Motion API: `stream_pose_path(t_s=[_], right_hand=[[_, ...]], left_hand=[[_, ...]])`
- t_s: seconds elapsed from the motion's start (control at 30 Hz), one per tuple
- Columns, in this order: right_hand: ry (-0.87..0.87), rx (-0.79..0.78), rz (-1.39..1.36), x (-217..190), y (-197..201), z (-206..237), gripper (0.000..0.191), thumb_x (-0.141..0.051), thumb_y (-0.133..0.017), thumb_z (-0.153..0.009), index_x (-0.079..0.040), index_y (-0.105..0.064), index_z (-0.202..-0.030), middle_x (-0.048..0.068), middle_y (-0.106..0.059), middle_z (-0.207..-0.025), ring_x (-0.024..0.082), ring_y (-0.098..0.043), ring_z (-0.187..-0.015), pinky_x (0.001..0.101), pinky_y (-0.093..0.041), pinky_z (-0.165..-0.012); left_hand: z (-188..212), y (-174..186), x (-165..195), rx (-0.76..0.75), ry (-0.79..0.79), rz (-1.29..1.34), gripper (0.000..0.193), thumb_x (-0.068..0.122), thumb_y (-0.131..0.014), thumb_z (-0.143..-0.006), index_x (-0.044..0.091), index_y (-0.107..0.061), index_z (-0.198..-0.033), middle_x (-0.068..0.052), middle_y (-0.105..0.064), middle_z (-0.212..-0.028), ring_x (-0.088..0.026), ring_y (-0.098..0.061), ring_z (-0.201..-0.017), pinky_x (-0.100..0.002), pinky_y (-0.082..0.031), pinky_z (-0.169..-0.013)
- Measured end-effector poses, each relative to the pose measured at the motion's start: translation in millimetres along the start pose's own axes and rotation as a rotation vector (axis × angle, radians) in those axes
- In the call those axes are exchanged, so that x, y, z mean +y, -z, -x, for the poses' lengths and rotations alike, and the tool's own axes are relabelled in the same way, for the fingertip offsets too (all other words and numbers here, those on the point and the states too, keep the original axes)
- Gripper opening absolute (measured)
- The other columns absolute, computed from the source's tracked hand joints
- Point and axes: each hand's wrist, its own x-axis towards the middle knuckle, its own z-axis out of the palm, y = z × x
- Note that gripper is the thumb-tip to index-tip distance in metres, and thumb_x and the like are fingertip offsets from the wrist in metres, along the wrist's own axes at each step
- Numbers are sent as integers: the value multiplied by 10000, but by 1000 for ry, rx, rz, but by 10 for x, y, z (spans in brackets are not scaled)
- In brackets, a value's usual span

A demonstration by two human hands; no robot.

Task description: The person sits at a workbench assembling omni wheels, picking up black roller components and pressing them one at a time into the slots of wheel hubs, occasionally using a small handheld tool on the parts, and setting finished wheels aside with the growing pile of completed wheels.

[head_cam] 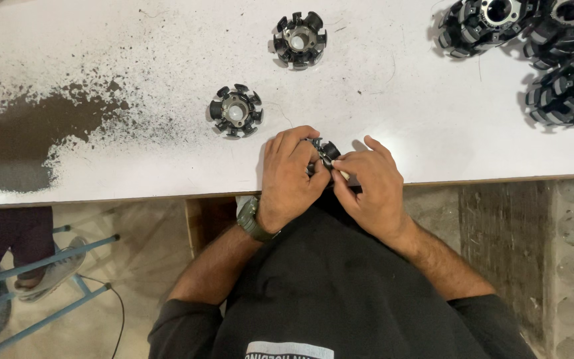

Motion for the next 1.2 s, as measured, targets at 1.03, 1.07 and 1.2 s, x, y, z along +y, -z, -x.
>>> stream_pose_path(t_s=[1.03, 1.07, 1.2], right_hand=[[-119, 8, 13, 102, -47, -77, 166, -7, -718, -923, -70, -610, -1032, 51, -658, -936, 251, -664, -894, 565, -389, -1183], [-123, 12, 3, 101, -47, -78, 169, -9, -717, -919, -70, -607, -1032, 52, -662, -942, 252, -664, -898, 566, -388, -1181], [-129, 6, -1, 102, -49, -63, 175, -11, -720, -912, -77, -612, -1033, 50, -668, -948, 251, -668, -914, 567, -391, -1188]], left_hand=[[-333, 238, 192, -231, -78, -470, 162, 169, -712, -773, 50, -653, -865, -106, -591, -930, -293, -619, -876, -437, -499, -736], [-324, 258, 189, -201, -81, -438, 134, 154, -707, -777, 60, -650, -853, -96, -588, -924, -291, -616, -878, -439, -498, -742], [-261, 328, 126, -65, -197, -285, 174, 136, -711, -805, 40, -666, -942, -114, -622, -1066, -318, -622, -980, -448, -508, -804]])
